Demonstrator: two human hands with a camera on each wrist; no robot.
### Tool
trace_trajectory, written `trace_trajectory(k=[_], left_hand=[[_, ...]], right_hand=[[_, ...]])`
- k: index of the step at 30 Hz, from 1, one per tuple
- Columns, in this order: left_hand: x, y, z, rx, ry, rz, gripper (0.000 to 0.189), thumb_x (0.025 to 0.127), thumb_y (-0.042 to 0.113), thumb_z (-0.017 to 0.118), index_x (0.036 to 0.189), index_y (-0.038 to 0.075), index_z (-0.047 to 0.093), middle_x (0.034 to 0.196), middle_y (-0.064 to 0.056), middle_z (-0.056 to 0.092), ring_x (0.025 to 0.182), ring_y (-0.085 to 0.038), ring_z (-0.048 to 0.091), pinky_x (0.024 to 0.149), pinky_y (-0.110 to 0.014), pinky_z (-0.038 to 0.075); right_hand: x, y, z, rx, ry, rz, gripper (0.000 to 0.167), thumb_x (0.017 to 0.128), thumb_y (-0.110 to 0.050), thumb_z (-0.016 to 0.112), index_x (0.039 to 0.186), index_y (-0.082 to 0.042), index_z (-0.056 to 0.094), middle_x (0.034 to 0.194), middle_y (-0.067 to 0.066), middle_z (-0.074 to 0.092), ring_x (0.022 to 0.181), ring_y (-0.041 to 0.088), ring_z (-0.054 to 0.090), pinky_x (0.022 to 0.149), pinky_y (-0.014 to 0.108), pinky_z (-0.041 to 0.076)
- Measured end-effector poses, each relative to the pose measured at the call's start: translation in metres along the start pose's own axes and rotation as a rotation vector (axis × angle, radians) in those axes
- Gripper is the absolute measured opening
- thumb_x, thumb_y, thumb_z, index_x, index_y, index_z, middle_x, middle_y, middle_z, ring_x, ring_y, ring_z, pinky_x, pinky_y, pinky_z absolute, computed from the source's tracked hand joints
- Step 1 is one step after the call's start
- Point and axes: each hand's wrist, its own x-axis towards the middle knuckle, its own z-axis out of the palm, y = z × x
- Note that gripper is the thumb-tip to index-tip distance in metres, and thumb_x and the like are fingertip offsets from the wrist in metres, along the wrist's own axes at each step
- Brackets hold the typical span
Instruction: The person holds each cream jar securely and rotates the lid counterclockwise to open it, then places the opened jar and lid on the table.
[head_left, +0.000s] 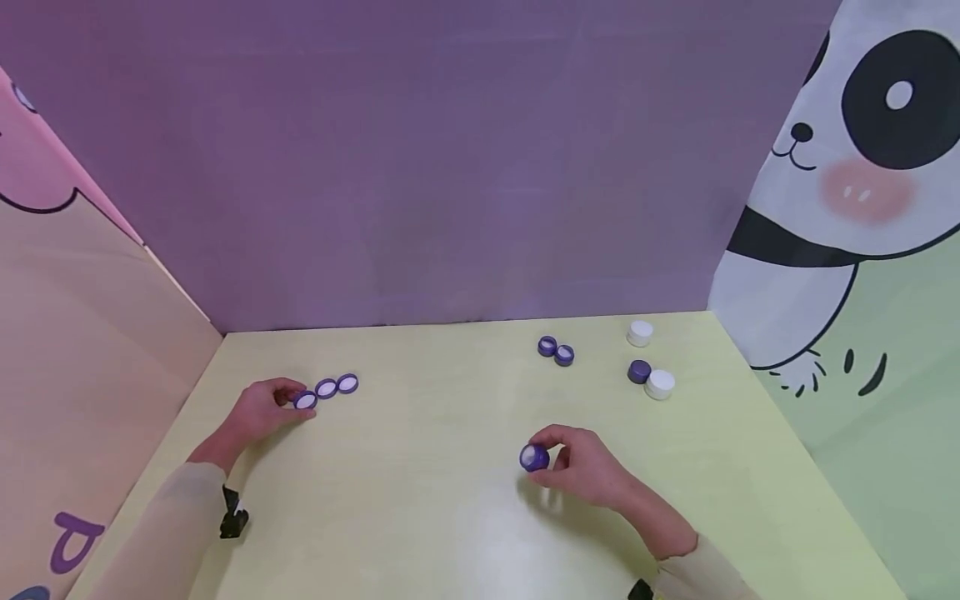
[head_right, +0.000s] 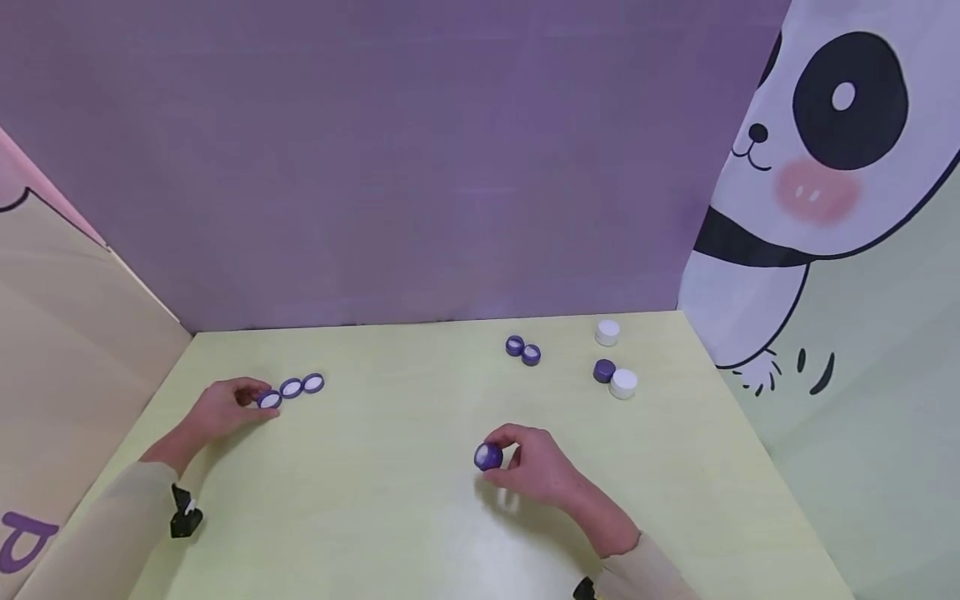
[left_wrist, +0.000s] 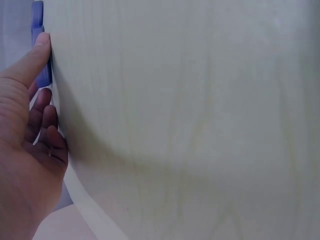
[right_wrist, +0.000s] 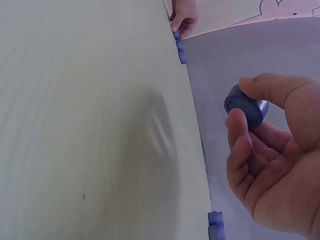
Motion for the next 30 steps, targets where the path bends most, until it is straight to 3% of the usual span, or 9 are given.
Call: trace_trajectory(k=[4,10,14,23,30], left_hand=[[-0.001,-0.004,0.0,-0.008,0.005,0.003,0.064,0.078,0.037,0.082,0.121,-0.005,0.06,0.108,-0.018,0.06,0.093,-0.03,0.05,0.076,-0.036,0.046],[-0.01,-0.008,-0.006,-0.075,0.086,-0.056,0.07,0.079,0.044,0.079,0.127,-0.001,0.057,0.114,-0.02,0.059,0.1,-0.033,0.053,0.076,-0.034,0.048],[-0.02,-0.001,-0.009,-0.102,0.122,-0.033,0.068,0.082,0.044,0.077,0.128,-0.002,0.056,0.116,-0.022,0.057,0.101,-0.033,0.053,0.071,-0.028,0.048],[-0.039,0.028,-0.01,-0.087,0.153,0.103,0.047,0.09,0.03,0.072,0.123,-0.002,0.06,0.105,-0.017,0.061,0.095,-0.032,0.055,0.058,-0.026,0.048],[-0.044,0.064,-0.01,-0.073,0.092,0.195,0.031,0.092,0.018,0.069,0.118,0.001,0.064,0.097,-0.009,0.063,0.089,-0.027,0.056,0.062,-0.028,0.049]], right_hand=[[0.002,0.003,-0.002,0.024,0.051,-0.004,0.032,0.078,-0.003,0.079,0.105,-0.007,0.064,0.099,0.006,0.063,0.056,0.011,0.052,0.049,0.022,0.044],[0.002,0.005,-0.014,-0.004,0.138,0.045,0.035,0.078,-0.007,0.081,0.107,-0.007,0.062,0.084,0.004,0.062,0.059,0.014,0.054,0.05,0.025,0.044],[0.002,0.008,-0.025,-0.058,0.215,0.044,0.034,0.076,-0.006,0.082,0.105,-0.007,0.064,0.089,0.002,0.061,0.061,0.015,0.051,0.051,0.025,0.044],[0.014,0.021,-0.043,-0.137,0.229,0.057,0.031,0.077,-0.01,0.081,0.104,-0.006,0.066,0.094,0.001,0.065,0.061,0.013,0.053,0.051,0.026,0.045],[0.025,0.032,-0.047,-0.182,0.243,0.082,0.03,0.077,-0.012,0.081,0.104,-0.006,0.068,0.1,0.009,0.066,0.061,0.015,0.054,0.052,0.027,0.044]])
